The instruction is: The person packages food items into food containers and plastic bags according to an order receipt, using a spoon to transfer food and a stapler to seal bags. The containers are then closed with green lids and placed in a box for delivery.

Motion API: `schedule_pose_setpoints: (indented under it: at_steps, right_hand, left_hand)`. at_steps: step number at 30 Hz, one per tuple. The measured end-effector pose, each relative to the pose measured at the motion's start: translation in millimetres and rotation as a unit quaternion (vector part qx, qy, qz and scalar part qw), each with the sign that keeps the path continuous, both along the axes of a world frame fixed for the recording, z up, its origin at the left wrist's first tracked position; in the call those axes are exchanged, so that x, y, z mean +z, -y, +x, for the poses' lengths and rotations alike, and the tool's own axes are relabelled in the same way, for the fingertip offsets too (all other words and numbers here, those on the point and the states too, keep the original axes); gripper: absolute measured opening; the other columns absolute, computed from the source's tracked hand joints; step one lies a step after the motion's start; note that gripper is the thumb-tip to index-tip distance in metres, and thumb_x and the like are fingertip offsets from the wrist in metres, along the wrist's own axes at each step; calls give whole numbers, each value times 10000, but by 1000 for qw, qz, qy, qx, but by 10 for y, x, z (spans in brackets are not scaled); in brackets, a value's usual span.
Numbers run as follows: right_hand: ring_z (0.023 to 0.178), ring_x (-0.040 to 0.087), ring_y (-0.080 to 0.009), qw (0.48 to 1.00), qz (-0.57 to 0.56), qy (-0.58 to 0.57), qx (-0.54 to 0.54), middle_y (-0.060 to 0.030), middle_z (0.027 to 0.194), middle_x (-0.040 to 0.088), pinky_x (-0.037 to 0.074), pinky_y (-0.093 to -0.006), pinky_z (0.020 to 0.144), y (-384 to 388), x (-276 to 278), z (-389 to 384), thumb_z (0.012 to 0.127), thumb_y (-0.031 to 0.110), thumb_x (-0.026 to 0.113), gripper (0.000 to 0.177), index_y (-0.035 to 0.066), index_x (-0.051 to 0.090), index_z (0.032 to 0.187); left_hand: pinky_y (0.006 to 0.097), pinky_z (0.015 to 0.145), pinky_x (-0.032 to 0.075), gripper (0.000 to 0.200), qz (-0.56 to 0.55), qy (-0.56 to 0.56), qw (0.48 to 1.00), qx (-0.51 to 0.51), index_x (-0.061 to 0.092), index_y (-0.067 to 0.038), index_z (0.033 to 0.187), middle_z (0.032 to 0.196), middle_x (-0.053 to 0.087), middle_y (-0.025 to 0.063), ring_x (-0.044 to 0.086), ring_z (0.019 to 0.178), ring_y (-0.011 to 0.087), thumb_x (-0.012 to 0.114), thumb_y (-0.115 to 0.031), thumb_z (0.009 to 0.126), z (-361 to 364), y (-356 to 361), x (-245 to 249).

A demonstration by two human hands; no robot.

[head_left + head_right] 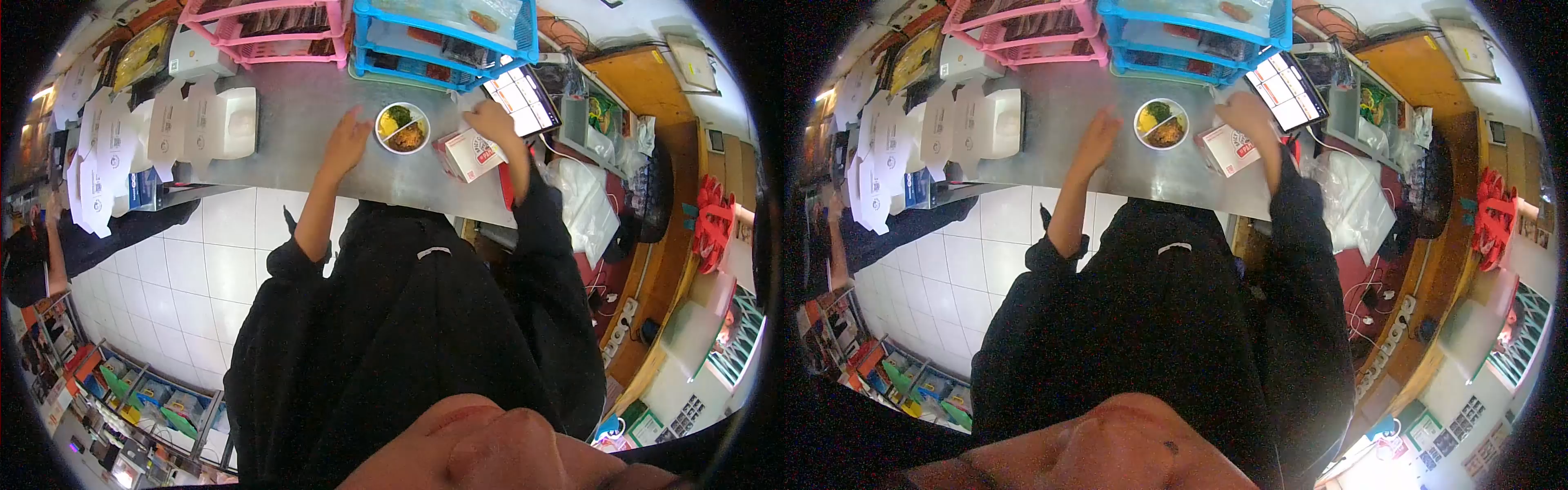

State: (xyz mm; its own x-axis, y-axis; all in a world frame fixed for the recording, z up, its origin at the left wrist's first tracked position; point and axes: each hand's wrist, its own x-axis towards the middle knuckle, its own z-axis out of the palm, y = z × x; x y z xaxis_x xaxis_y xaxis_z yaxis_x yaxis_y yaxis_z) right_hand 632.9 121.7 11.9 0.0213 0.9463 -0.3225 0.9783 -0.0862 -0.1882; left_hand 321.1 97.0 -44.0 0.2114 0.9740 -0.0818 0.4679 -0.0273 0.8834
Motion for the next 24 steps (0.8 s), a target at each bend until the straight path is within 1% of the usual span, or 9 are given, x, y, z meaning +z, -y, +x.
schedule_pose_setpoints:
  at_steps: [2,4,7,9,10,12,17,22,24]
  right_hand:
    - [860,629,-350,998,-19,17,-61,-225,918,640,497,-460,737,-153,-460,-192,742,453,581,465,6,670,838]
    - [867,632,-357,996,40,51,-58,-213,905,652,498,-479,730,-313,-1175,-184,753,489,575,498,17,673,877]
    - [819,642,-352,993,57,-23,-96,-202,880,656,503,-448,709,-220,-763,-350,746,535,580,525,34,680,868]
    - [797,646,-344,987,111,-42,-106,-197,855,658,504,-432,697,-22,-429,-166,744,530,591,504,49,685,863]
    - [769,645,-331,976,139,-108,-130,-188,824,658,501,-417,683,105,-46,-63,749,505,607,459,70,688,870]
    - [683,636,-289,936,202,-228,-178,-151,757,659,493,-370,631,318,300,538,785,380,624,272,142,696,897]
    - [799,641,-332,818,410,-8,-402,-168,825,657,494,-433,710,564,223,3479,790,318,611,288,67,646,928]
    - [864,640,-309,858,350,209,-313,-148,875,667,489,-444,751,515,-387,4706,769,380,640,341,100,662,964]
    - [863,639,-317,875,310,143,-343,-148,873,667,487,-448,754,493,-508,4930,789,370,611,323,101,658,961]
  left_hand:
    - [438,935,404,534,-120,-134,984,5,401,-11,1303,1231,496,271,522,1090,402,492,-328,883,118,112,-522]
    - [450,999,354,539,-210,-103,972,1,381,22,1300,1261,464,283,472,1149,424,482,-309,886,262,214,-878]
    - [468,912,424,613,92,-193,966,-146,247,-24,1383,1222,495,281,507,1096,431,483,-308,894,270,377,-1802]
    - [441,790,491,662,-30,-17,999,10,189,-82,1418,1144,555,241,559,1026,368,515,-319,893,316,533,-1533]
    - [420,727,514,676,-220,111,959,140,175,-108,1427,1095,585,215,587,982,319,529,-326,893,311,640,-1018]
    - [332,665,512,653,-128,81,974,167,179,-120,1427,975,599,153,598,846,204,522,-323,909,-49,734,-1347]
    - [290,644,504,525,-37,61,962,265,290,-100,1379,932,590,128,592,809,186,475,-319,940,-557,955,-920]
    - [266,572,467,529,-86,41,935,342,321,-90,1345,943,587,119,589,733,186,476,-375,926,-18,965,-470]
    - [237,515,414,528,-141,101,920,352,336,-108,1319,957,592,116,578,647,163,482,-412,913,363,937,-323]
